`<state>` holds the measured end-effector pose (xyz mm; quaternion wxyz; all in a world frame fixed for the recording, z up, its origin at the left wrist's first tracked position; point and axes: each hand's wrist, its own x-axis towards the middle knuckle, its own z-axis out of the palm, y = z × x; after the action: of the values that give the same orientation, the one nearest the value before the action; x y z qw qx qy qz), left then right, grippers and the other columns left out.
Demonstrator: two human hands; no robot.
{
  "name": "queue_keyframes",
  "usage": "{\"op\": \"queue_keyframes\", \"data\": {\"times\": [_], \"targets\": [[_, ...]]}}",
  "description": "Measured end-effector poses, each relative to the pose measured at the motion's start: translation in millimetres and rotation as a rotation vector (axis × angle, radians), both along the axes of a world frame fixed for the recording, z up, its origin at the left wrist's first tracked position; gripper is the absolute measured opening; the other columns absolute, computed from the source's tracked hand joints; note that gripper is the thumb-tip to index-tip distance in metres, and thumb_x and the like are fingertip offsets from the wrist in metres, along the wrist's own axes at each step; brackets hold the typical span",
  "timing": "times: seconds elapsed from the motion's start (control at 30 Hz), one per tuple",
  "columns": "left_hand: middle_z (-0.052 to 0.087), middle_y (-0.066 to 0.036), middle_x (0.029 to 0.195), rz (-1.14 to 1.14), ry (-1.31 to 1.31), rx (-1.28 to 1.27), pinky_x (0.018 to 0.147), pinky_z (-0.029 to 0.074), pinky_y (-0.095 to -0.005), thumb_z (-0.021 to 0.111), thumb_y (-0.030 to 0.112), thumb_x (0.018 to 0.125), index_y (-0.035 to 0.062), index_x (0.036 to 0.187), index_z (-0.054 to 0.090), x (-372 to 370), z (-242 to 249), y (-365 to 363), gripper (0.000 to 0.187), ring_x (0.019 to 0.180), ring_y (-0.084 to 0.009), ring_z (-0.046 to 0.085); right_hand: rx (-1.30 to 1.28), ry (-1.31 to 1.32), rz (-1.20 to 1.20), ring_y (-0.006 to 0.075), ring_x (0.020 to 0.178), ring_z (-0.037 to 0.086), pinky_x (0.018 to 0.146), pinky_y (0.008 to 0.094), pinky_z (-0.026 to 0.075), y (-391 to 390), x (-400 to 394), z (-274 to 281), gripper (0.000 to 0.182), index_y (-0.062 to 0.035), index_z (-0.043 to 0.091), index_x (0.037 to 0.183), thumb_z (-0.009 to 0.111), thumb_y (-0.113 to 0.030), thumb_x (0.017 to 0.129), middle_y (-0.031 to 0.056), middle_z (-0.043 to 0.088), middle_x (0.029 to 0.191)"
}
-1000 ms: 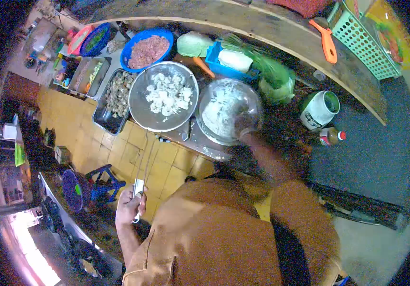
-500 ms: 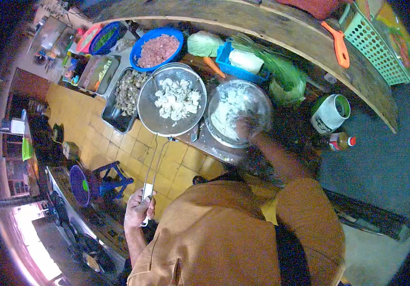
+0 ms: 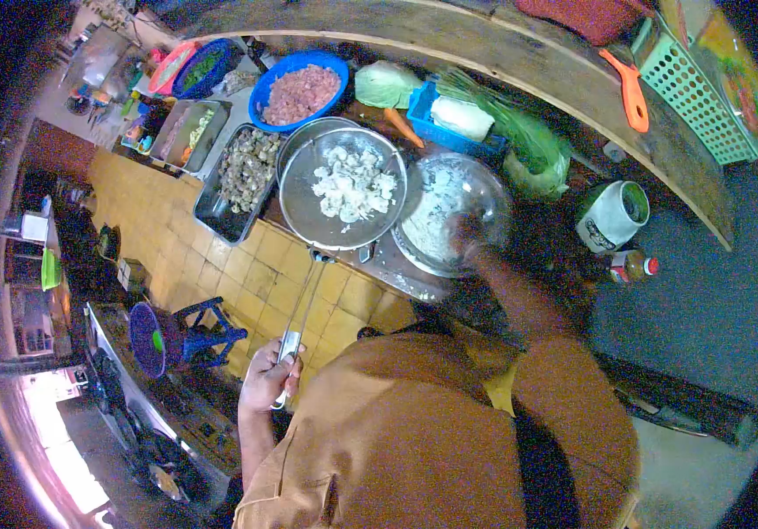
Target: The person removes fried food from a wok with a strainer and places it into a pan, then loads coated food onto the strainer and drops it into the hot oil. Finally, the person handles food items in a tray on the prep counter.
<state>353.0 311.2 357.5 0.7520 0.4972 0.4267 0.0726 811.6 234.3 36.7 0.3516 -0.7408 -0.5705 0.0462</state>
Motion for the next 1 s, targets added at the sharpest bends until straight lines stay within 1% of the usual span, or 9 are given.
{"op": "queue_keyframes", "data": {"times": [0.03,0.1,0.2,0.53,0.67,0.73,0.83,0.97,1.0], "targets": [[0.052,-0.004,0.066,-0.021,-0.029,0.011,0.043,0.037,-0.0230,0.045,0.008,0.089,0.0002,0.102,0.050,0,-3,1,0.016,0.048,-0.0093,0.044,0.004,-0.001,0.008,0.0237,0.062,0.058,0.059,0.0394,0.047,3,3,20,0.014,-0.0059,0.061,0.079,0.059,-0.005,0.066,0.0137,0.060,0.075],[0.051,-0.004,0.065,-0.027,-0.017,0.015,0.044,0.037,-0.0227,0.045,0.007,0.089,-0.0002,0.101,0.050,8,-1,3,0.015,0.047,-0.0095,0.044,-0.315,1.278,-0.285,0.0165,0.068,0.057,0.052,0.0312,0.047,8,10,101,0.020,-0.0065,0.059,0.090,0.060,-0.006,0.070,0.0066,0.057,0.072],[0.052,-0.001,0.065,-0.121,0.035,0.041,0.042,0.036,-0.0199,0.046,0.008,0.089,0.0021,0.102,0.051,15,-4,5,0.015,0.048,-0.0068,0.045,-0.137,1.349,-0.335,0.0140,0.072,0.055,0.052,0.0269,0.047,19,-6,206,0.024,-0.0055,0.056,0.097,0.061,-0.010,0.074,0.0029,0.056,0.078],[0.052,-0.003,0.066,-0.097,-0.011,-0.108,0.043,0.037,-0.0218,0.047,0.010,0.090,0.0023,0.101,0.052,23,-5,6,0.015,0.048,-0.0090,0.045,-0.017,1.094,0.098,0.0153,0.072,0.057,0.066,0.0285,0.049,54,18,273,0.035,-0.0034,0.053,0.118,0.054,-0.012,0.083,0.0097,0.060,0.097],[0.051,-0.004,0.064,-0.058,0.000,-0.036,0.043,0.038,-0.0229,0.046,0.008,0.089,0.0010,0.101,0.052,13,-4,4,0.015,0.046,-0.0094,0.043,-0.552,0.382,0.038,0.0146,0.065,0.053,0.062,0.0294,0.046,45,42,154,0.031,-0.0061,0.058,0.110,0.054,-0.021,0.083,0.0108,0.060,0.086],[0.051,-0.004,0.064,-0.043,-0.019,0.020,0.042,0.038,-0.0231,0.046,0.008,0.089,0.0005,0.101,0.051,11,1,5,0.015,0.045,-0.0093,0.043,-0.510,0.623,-0.043,0.0173,0.063,0.052,0.061,0.0324,0.045,25,-12,136,0.023,-0.0057,0.061,0.097,0.054,-0.021,0.080,0.0099,0.058,0.076],[0.050,-0.004,0.063,-0.015,0.061,0.042,0.042,0.038,-0.0232,0.047,0.009,0.089,0.0004,0.101,0.050,16,14,7,0.015,0.045,-0.0090,0.043,-0.636,-0.261,0.360,0.0254,0.069,0.057,0.064,0.0365,0.046,7,3,32,0.023,-0.0032,0.059,0.089,0.054,-0.012,0.068,0.0137,0.058,0.076],[0.050,-0.004,0.064,0.019,-0.003,0.040,0.041,0.038,-0.0233,0.047,0.010,0.090,0.0005,0.102,0.049,6,5,5,0.016,0.046,-0.0090,0.043,-0.426,0.622,0.231,0.0331,0.095,0.056,0.080,0.0413,0.045,-8,2,6,0.046,0.0003,0.052,0.108,0.056,-0.017,0.066,0.0226,0.057,0.100],[0.050,-0.004,0.064,0.027,-0.005,0.022,0.041,0.039,-0.0232,0.047,0.011,0.090,0.0004,0.103,0.049,4,2,4,0.017,0.046,-0.0089,0.043,-0.575,0.288,0.282,0.0340,0.099,0.055,0.084,0.0412,0.043,-11,-16,67,0.049,-0.0010,0.050,0.113,0.057,-0.021,0.069,0.0229,0.056,0.104]]}}
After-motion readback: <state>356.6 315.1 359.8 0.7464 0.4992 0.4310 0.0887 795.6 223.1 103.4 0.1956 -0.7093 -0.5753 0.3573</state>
